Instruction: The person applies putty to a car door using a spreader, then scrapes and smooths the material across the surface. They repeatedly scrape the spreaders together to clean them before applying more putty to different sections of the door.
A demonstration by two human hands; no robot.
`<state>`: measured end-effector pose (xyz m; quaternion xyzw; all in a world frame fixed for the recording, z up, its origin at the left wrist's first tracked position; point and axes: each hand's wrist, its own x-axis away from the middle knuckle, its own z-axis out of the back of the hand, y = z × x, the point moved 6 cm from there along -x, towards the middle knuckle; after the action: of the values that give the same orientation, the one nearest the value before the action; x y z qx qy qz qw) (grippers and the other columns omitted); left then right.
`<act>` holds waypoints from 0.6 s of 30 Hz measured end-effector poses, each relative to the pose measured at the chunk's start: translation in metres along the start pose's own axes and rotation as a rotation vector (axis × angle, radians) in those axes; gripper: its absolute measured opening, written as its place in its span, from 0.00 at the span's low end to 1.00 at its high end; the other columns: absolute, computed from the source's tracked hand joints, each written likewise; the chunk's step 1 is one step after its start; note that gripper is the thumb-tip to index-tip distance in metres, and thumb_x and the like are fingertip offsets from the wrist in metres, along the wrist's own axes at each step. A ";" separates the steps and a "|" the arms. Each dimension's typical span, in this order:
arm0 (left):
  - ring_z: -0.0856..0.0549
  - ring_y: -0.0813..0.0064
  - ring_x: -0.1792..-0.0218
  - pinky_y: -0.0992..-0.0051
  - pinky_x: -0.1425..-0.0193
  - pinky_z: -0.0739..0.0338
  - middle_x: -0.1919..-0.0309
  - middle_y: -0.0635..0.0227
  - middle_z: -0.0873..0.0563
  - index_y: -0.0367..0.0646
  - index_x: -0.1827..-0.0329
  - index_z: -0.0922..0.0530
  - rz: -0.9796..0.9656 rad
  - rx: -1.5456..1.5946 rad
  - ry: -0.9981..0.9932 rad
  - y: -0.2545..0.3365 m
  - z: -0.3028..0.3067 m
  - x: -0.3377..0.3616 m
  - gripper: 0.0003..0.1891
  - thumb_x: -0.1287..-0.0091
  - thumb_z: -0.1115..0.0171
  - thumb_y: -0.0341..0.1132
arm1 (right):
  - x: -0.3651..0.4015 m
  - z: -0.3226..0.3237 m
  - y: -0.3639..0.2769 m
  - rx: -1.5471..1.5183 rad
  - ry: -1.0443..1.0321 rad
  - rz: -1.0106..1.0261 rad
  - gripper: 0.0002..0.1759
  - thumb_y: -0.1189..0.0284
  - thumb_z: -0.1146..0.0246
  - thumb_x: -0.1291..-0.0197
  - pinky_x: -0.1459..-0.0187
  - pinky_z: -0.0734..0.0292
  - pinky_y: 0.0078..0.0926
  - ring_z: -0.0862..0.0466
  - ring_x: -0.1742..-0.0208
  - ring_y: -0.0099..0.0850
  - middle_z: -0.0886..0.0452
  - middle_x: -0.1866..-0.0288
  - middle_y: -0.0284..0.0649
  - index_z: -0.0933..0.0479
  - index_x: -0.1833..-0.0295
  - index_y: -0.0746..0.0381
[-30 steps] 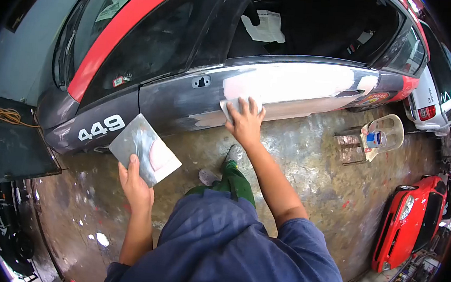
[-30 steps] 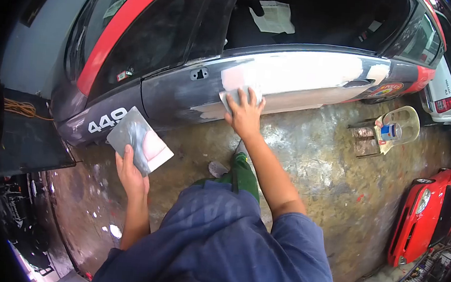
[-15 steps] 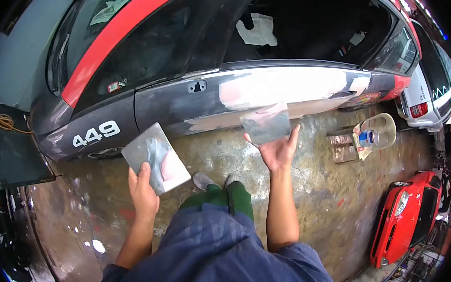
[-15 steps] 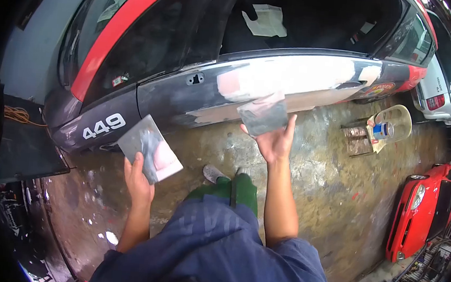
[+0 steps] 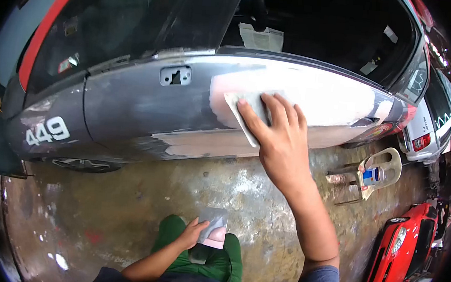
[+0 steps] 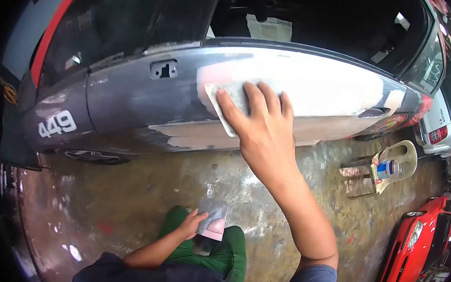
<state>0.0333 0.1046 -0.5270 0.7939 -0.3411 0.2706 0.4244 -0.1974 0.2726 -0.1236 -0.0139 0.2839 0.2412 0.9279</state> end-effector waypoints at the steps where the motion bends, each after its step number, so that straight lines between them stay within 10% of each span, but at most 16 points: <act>1: 0.15 0.73 0.42 0.68 0.38 0.20 0.42 0.66 0.15 0.38 0.32 0.27 0.022 0.019 -0.065 -0.012 0.002 -0.022 0.20 0.22 0.37 0.35 | -0.003 -0.009 -0.001 0.004 0.013 0.014 0.31 0.78 0.43 0.36 0.32 0.33 0.60 0.23 0.34 0.47 0.22 0.37 0.47 0.23 0.28 0.44; 8: 0.15 0.72 0.43 0.67 0.37 0.20 0.42 0.65 0.14 0.36 0.29 0.30 0.038 -0.067 -0.161 -0.043 0.049 -0.154 0.24 0.22 0.36 0.36 | -0.026 -0.019 -0.001 -0.123 0.176 0.097 0.26 0.82 0.46 0.37 0.44 0.19 0.45 0.14 0.48 0.54 0.15 0.48 0.52 0.16 0.37 0.52; 15: 0.16 0.69 0.40 0.66 0.35 0.21 0.37 0.60 0.17 0.34 0.27 0.31 -0.155 -0.143 -0.067 -0.057 0.137 -0.255 0.27 0.23 0.35 0.39 | -0.032 -0.030 -0.014 0.067 0.106 0.041 0.26 0.83 0.48 0.28 0.38 0.21 0.40 0.16 0.40 0.49 0.17 0.40 0.48 0.20 0.31 0.51; 18: 0.17 0.68 0.39 0.66 0.33 0.23 0.37 0.59 0.17 0.34 0.27 0.30 -0.246 -0.160 -0.325 -0.044 0.124 -0.268 0.27 0.23 0.36 0.40 | -0.032 -0.040 -0.020 0.071 0.194 0.091 0.31 0.83 0.51 0.33 0.41 0.19 0.43 0.14 0.43 0.49 0.16 0.42 0.50 0.18 0.31 0.47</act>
<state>-0.0817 0.0990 -0.8022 0.8265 -0.3258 0.0573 0.4555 -0.2321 0.2340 -0.1421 0.0087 0.3809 0.2702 0.8842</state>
